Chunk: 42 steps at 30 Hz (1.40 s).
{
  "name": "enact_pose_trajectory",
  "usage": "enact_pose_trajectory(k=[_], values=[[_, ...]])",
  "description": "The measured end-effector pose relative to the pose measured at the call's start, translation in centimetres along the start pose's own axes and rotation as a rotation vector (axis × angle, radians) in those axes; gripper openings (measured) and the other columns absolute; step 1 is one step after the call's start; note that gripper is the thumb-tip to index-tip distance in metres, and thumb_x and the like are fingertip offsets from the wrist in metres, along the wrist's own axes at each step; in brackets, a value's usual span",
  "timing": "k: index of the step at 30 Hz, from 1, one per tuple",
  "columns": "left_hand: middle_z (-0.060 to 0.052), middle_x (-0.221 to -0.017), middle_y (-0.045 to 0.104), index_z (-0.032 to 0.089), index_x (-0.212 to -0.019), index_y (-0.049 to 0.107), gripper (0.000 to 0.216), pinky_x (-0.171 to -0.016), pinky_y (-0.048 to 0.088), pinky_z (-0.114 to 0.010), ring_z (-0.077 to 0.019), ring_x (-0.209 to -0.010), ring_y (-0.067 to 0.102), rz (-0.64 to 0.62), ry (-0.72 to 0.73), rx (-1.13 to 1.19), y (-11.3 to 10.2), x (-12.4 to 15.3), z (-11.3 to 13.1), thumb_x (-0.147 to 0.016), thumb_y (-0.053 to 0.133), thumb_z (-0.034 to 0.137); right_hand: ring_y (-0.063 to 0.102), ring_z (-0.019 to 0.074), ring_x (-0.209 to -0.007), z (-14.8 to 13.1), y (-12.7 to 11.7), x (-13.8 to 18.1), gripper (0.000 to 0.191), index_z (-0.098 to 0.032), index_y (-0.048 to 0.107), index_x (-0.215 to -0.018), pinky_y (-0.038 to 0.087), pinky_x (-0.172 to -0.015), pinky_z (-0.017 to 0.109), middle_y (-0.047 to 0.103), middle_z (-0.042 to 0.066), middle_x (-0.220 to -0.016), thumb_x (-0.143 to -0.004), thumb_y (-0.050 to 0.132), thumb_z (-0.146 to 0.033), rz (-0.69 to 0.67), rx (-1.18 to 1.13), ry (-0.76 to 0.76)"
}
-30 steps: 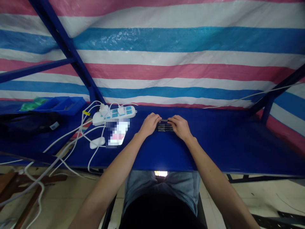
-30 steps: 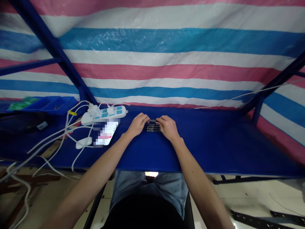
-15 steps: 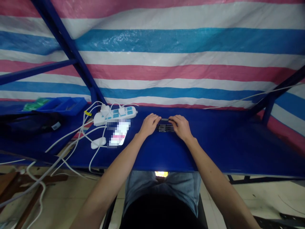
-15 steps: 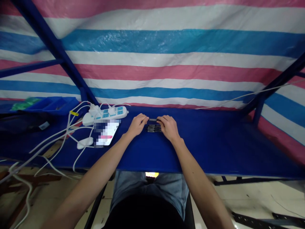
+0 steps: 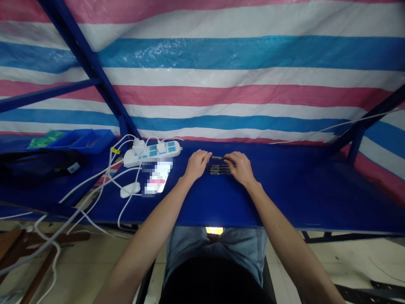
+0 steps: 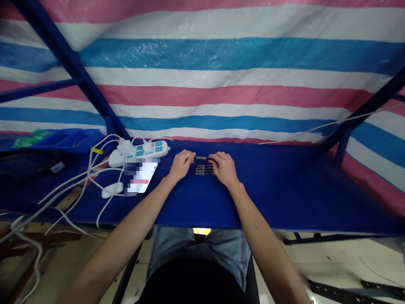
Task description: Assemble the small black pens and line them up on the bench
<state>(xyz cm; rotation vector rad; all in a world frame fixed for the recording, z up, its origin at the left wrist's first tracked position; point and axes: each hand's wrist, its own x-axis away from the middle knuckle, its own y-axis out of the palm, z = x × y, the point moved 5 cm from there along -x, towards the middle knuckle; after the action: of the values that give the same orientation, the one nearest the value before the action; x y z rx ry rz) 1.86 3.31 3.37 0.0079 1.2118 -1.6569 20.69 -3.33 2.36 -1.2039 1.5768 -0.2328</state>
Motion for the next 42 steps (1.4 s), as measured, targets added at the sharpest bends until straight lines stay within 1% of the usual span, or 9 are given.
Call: enact_pose_trajectory(k=[4,10,15,21,28,32,34,38,42], values=[[-0.002,-0.069,0.061,0.021,-0.067,0.055,0.052,-0.079,0.044,-0.034,-0.0197,-0.077,0.059,0.076,-0.044,0.052,-0.5,0.0,-0.5,-0.11,0.038,0.044,0.064,0.0257,-0.099,1.3,-0.6,0.1,0.025,-0.023,0.074,-0.107,0.042,-0.086,0.039,0.074,0.008,-0.105,-0.103,0.05,-0.029,0.056,0.01,0.073],[-0.003,-0.087,0.069,0.02,-0.089,0.065,0.028,-0.082,0.045,-0.031,-0.0188,-0.087,0.064,0.15,-0.046,0.158,-0.9,0.0,-0.9,-0.107,0.049,0.035,0.064,0.0261,-0.098,2.6,-0.9,0.2,0.022,-0.024,0.074,-0.105,0.042,-0.088,0.041,0.074,0.007,-0.105,-0.102,0.053,-0.03,0.092,-0.003,0.118],[-0.002,-0.079,0.068,0.02,-0.077,0.064,0.038,-0.081,0.044,-0.033,-0.0196,-0.083,0.061,0.054,0.006,0.091,-0.1,-0.1,-0.7,-0.107,0.049,0.037,0.065,0.027,-0.1,1.3,0.0,0.1,0.02,-0.023,0.073,-0.109,0.048,-0.089,0.041,0.074,0.009,-0.104,-0.102,0.054,-0.028,0.06,-0.103,0.03],[-0.001,-0.065,0.062,0.02,-0.061,0.056,0.054,-0.078,0.045,-0.034,-0.0183,-0.074,0.06,-0.056,0.068,0.101,0.6,-0.1,-0.3,-0.109,0.044,0.042,0.063,0.0252,-0.093,-0.3,0.4,0.1,0.013,-0.022,0.072,-0.098,0.05,-0.085,0.038,0.072,0.008,-0.096,-0.1,0.059,-0.024,0.029,-0.104,-0.057],[-0.003,-0.098,0.073,0.021,-0.094,0.072,0.007,-0.091,0.049,-0.036,-0.0205,-0.095,0.064,-0.026,0.089,0.139,0.6,0.1,0.1,-0.093,0.075,0.028,0.065,0.0244,-0.088,0.3,0.9,0.2,0.019,-0.021,0.072,-0.1,0.047,-0.08,0.036,0.073,0.008,-0.095,-0.102,0.054,-0.024,-0.091,-0.015,0.008],[-0.003,-0.103,0.073,0.023,-0.116,0.069,0.032,-0.09,0.051,-0.036,-0.0209,-0.097,0.064,-0.044,0.025,0.163,0.8,0.2,-0.1,-0.088,0.081,0.032,0.063,0.0251,-0.09,0.0,0.6,0.1,0.01,-0.022,0.068,-0.098,0.046,-0.081,0.036,0.071,0.007,-0.094,-0.098,0.058,-0.021,-0.044,-0.023,0.007],[-0.004,-0.101,0.074,0.023,-0.11,0.072,0.019,-0.092,0.049,-0.036,-0.0208,-0.098,0.064,-0.056,0.012,0.158,0.9,0.2,-0.2,-0.099,0.067,0.037,0.062,0.0247,-0.09,-0.1,0.4,0.0,0.007,-0.022,0.066,-0.097,0.046,-0.081,0.036,0.07,0.007,-0.094,-0.096,0.059,-0.019,-0.02,-0.043,0.014],[-0.003,-0.075,0.07,0.02,-0.07,0.069,0.048,-0.086,0.048,-0.036,-0.0198,-0.081,0.064,-0.1,0.015,0.129,1.1,0.0,-0.4,-0.108,0.048,0.041,0.061,0.0242,-0.089,0.2,0.4,0.1,0.008,-0.023,0.063,-0.096,0.046,-0.08,0.035,0.068,0.006,-0.093,-0.094,0.058,-0.017,-0.012,-0.069,0.032],[-0.003,-0.086,0.075,0.021,-0.08,0.075,0.034,-0.086,0.049,-0.036,-0.02,-0.086,0.068,-0.064,0.037,0.194,0.9,0.0,-0.4,-0.104,0.058,0.04,0.062,0.0246,-0.091,0.6,0.4,0.1,0.009,-0.023,0.065,-0.097,0.047,-0.081,0.036,0.069,0.007,-0.095,-0.096,0.057,-0.02,-0.016,-0.086,0.036]])
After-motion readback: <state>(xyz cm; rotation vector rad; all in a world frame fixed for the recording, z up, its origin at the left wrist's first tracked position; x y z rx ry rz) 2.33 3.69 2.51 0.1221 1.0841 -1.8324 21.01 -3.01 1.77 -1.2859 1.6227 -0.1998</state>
